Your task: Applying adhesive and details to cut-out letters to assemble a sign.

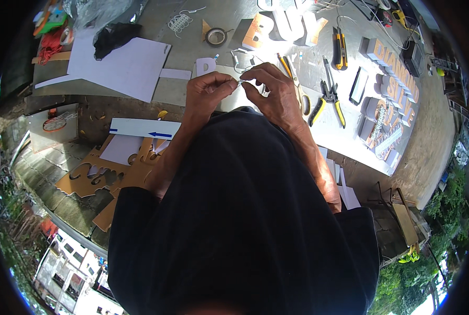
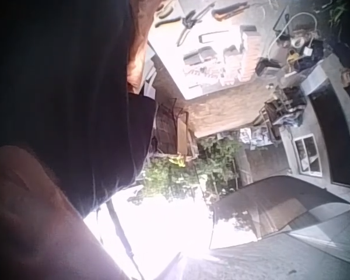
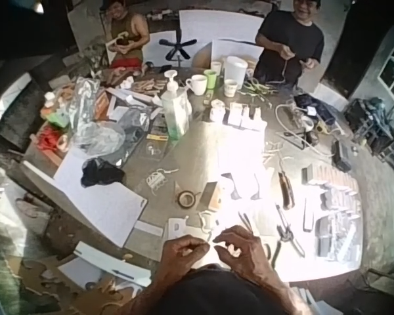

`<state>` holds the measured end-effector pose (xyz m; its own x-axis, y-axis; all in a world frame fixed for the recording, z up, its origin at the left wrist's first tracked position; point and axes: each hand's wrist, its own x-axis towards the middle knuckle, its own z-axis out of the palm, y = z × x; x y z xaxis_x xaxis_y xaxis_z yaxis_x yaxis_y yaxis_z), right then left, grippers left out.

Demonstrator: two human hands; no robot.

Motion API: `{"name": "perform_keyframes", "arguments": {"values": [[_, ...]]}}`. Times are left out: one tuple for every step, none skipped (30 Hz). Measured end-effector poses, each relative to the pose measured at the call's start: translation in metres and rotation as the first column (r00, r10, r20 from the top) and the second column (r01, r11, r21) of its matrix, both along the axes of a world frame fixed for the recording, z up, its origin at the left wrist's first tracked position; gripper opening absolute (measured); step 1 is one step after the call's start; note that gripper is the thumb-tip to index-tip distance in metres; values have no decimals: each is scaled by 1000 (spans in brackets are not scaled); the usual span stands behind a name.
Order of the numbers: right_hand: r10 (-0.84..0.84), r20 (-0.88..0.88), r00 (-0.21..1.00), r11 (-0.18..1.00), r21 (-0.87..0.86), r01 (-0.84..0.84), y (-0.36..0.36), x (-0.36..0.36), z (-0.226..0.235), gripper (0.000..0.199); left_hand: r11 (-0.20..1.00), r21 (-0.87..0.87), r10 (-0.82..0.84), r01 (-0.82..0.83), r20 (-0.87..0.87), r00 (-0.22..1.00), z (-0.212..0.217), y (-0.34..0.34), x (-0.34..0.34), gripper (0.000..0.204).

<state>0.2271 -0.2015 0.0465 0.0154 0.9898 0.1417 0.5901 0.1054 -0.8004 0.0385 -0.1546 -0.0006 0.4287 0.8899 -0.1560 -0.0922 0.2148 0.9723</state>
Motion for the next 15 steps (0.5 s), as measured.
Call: {"name": "perform_keyframes", "arguments": {"values": [[13,16,1000,1000,19,-13,0,0,-1,18,1000,0,-5,5,0,1000,0,0,0,8],[11,16,1000,1000,20,-12,0,0,-1,18,1000,0,-11,11,0,1000,0,0,0,8],[12,8,1000,1000,17,-12,0,0,-1,16,1000,0,-11,11,0,1000,-2,0,0,8],[13,1,1000,1000,14,-13,0,0,-1,15,1000,2,-17,17,-3,1000,-5,1,0,11],[13,1,1000,1000,14,-13,0,-1,0,15,1000,4,-22,22,-7,1000,-7,1,-1,15],[3,-15,1000,1000,-19,-3,0,-2,3,13,1000,5,-23,23,-7,1000,-7,1,-1,15],[-8,-32,999,999,-52,7,-1,-2,4,12,1000,-8,-25,25,-3,1000,-7,1,0,15],[-9,-32,999,999,-51,7,0,-2,3,12,999,-21,-27,27,1,1000,-8,1,0,15],[-3,-26,1000,999,-33,2,0,-3,2,11,999,-20,-27,27,1,1000,-7,1,1,15],[2,-21,1000,1000,-15,-3,0,-3,1,10,999,-30,-26,26,9,1000,-7,0,2,16],[2,-21,1000,1000,-15,-2,0,-3,2,10,999,-40,-25,25,16,1000,-6,0,2,16],[11,-4,1000,1000,-1,-11,0,-3,2,10,999,-40,-25,26,17,1000,-4,1,2,16],[19,13,1000,1000,13,-19,0,-3,3,10,998,-54,-40,40,0,999,-1,1,2,13],[18,14,1000,1000,13,-18,1,-3,3,10,996,-68,-56,54,-17,998,2,1,2,11],[21,27,999,999,34,-22,1,-4,3,10,996,-68,-56,55,-16,998,4,2,2,11]]}}
